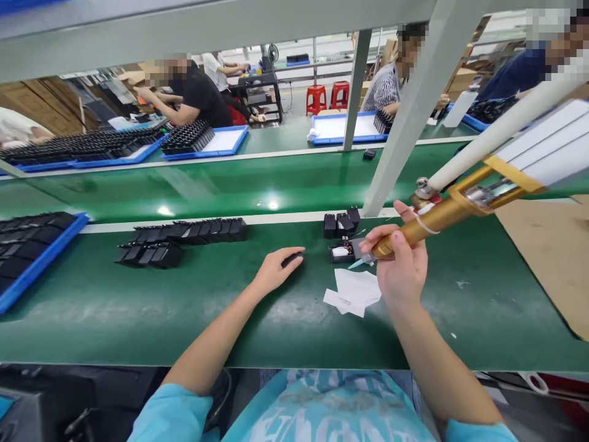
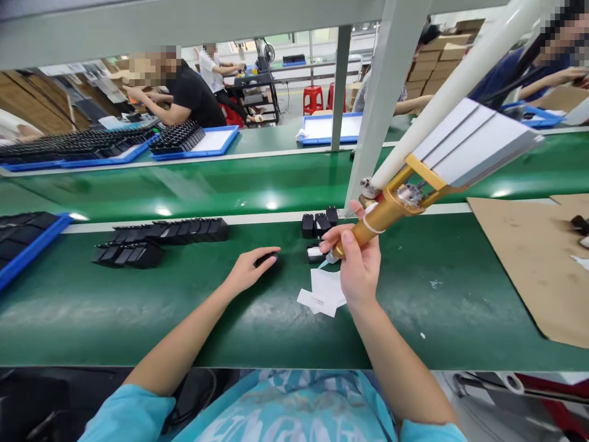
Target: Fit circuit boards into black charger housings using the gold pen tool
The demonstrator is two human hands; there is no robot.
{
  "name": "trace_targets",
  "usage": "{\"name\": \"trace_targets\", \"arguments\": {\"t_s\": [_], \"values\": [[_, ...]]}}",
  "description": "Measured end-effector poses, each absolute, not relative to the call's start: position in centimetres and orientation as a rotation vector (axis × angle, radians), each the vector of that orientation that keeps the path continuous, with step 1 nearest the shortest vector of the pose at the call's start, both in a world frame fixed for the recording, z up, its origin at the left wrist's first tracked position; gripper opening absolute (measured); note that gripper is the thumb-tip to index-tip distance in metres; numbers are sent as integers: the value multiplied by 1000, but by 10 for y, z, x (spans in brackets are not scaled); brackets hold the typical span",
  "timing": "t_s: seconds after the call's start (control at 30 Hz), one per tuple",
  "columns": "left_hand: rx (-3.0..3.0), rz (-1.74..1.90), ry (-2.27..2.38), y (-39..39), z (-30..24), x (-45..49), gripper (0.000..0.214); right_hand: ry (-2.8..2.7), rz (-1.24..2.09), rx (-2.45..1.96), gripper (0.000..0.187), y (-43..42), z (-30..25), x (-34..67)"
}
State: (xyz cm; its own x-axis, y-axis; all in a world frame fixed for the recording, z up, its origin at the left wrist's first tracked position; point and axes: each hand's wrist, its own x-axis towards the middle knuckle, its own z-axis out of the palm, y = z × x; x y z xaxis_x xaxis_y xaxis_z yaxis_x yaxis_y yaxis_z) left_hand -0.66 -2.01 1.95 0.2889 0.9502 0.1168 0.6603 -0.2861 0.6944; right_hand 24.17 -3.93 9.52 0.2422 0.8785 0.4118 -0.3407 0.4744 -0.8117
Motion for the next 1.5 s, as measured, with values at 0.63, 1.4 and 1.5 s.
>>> {"name": "trace_targets", "arguments": {"t_s": [0.63, 1.4, 1.5], "values": [[2271, 784, 1233, -39, 7, 9, 31, -972, 723, -805, 19, -35, 91, 264], [2187, 619, 1155, -40, 22, -11, 43, -943, 724, -760, 32, -32, 91, 263], [2099, 645, 1071, -37, 27, -14, 33, -953, 703, -822, 28, -34, 93, 262]]}}
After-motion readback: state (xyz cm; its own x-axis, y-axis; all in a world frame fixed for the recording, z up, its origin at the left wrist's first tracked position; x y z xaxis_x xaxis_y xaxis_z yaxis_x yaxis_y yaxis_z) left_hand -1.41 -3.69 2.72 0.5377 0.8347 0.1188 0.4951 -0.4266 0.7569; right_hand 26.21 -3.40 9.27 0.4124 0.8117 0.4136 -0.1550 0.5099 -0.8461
